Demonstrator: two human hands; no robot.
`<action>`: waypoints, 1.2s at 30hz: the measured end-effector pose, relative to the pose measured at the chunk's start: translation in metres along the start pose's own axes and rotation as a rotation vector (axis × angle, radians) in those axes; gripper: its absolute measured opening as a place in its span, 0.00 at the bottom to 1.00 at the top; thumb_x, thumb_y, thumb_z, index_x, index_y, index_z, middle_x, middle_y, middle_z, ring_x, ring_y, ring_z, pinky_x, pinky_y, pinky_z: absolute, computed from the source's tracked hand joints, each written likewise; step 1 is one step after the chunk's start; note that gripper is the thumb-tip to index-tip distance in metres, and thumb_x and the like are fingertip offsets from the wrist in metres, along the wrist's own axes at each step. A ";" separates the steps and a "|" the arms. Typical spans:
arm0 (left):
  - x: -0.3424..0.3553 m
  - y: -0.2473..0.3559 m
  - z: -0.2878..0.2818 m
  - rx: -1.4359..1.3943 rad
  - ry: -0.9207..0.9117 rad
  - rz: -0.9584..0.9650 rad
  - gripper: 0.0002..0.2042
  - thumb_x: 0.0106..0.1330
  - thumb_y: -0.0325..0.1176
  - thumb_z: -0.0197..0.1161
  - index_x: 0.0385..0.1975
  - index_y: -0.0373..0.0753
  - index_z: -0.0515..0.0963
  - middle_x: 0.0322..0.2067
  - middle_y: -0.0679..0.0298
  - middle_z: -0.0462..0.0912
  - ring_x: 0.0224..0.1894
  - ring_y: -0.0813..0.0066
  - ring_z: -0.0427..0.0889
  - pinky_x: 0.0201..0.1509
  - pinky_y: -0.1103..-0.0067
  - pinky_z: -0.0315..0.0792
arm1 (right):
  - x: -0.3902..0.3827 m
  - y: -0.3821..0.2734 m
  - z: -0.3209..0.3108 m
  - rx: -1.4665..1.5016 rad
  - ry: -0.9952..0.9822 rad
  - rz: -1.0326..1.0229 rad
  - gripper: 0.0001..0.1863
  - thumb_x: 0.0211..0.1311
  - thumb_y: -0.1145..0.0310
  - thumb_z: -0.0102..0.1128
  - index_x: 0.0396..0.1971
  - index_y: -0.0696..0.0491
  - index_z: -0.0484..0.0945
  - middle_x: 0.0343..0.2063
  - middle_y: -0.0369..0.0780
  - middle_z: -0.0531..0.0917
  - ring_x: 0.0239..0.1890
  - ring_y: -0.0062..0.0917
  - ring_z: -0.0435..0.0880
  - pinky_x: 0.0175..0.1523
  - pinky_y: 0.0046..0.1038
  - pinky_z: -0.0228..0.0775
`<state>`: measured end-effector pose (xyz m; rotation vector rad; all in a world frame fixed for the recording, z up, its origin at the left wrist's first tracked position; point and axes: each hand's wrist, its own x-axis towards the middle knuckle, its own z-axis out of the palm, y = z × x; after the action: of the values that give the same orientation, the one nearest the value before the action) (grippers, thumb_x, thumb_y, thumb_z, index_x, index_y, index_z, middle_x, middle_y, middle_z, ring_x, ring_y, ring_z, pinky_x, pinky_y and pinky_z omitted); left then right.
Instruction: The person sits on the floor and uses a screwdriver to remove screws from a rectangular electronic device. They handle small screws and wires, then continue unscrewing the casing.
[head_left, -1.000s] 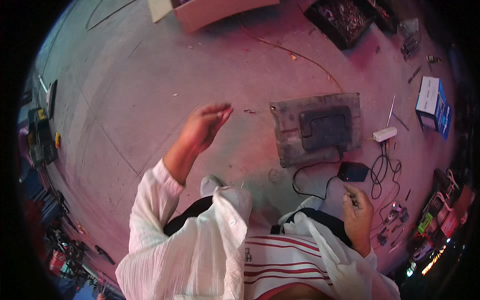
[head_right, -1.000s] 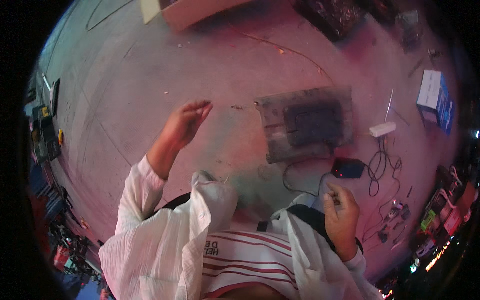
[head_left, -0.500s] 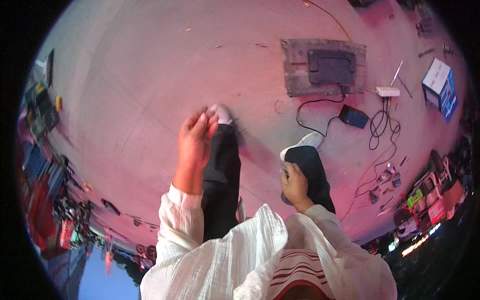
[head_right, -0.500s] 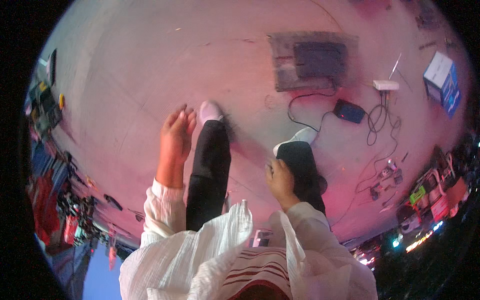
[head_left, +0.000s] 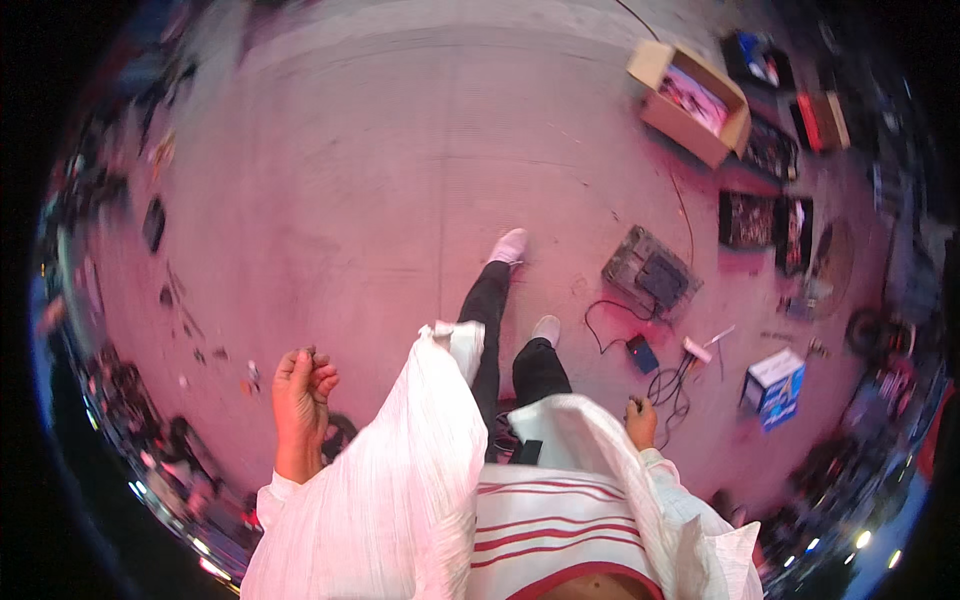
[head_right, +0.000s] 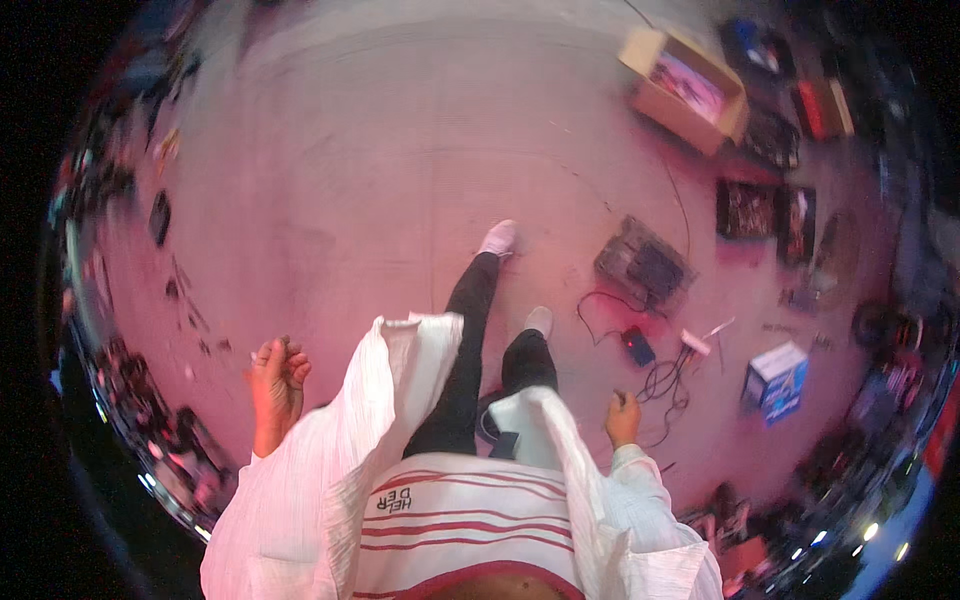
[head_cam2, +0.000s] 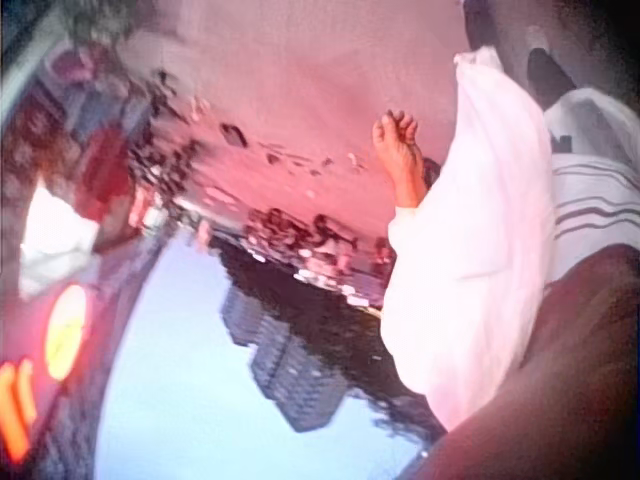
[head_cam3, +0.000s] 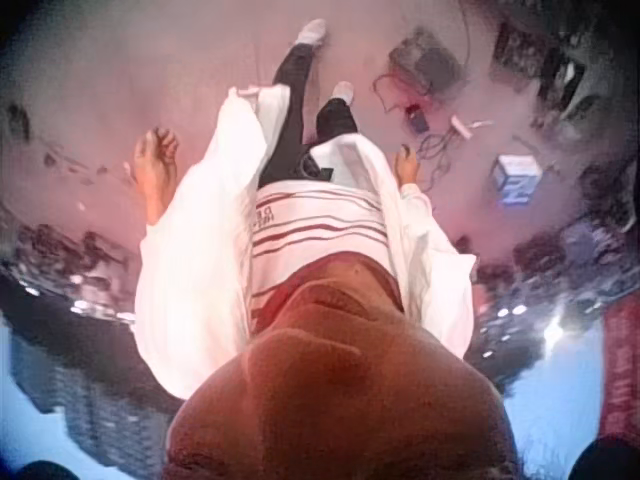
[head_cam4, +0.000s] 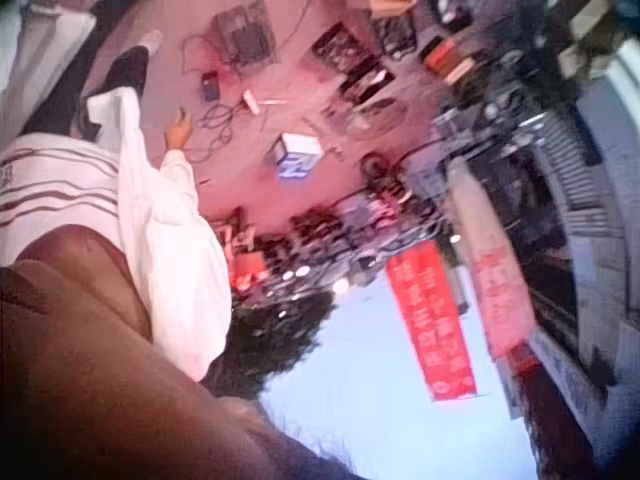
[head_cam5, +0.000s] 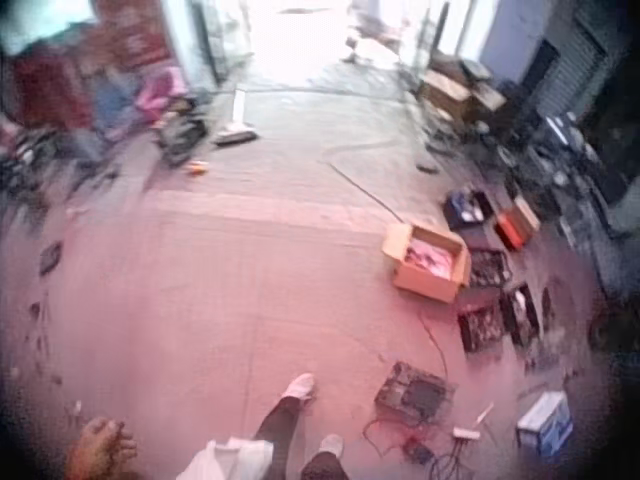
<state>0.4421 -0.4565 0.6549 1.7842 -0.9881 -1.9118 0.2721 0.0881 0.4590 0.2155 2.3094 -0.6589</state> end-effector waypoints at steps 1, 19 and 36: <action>-0.023 0.008 -0.025 -0.038 0.015 0.006 0.08 0.66 0.34 0.58 0.37 0.37 0.73 0.30 0.61 0.80 0.27 0.75 0.82 0.31 0.82 0.79 | -0.017 -0.008 -0.011 -0.027 -0.045 0.062 0.12 0.58 0.72 0.53 0.39 0.62 0.76 0.30 0.46 0.82 0.31 0.29 0.81 0.39 0.30 0.73; -0.278 -0.040 -0.400 -0.960 0.660 0.320 0.05 0.67 0.35 0.56 0.33 0.42 0.73 0.29 0.66 0.77 0.29 0.76 0.76 0.34 0.80 0.73 | 0.019 -0.285 0.071 -0.839 -0.494 -0.513 0.15 0.58 0.64 0.57 0.38 0.61 0.78 0.22 0.42 0.82 0.22 0.25 0.79 0.29 0.28 0.72; -0.335 -0.059 -0.613 -1.324 1.173 0.569 0.07 0.68 0.38 0.56 0.37 0.43 0.74 0.32 0.69 0.78 0.31 0.80 0.75 0.35 0.82 0.72 | -0.246 -0.567 0.418 -1.113 -0.779 -0.878 0.17 0.60 0.60 0.53 0.41 0.57 0.78 0.28 0.42 0.83 0.25 0.27 0.80 0.29 0.32 0.73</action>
<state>1.0971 -0.3462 0.8783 1.1425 0.2336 -0.5183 0.5130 -0.6044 0.5948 -1.3553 1.5792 0.2410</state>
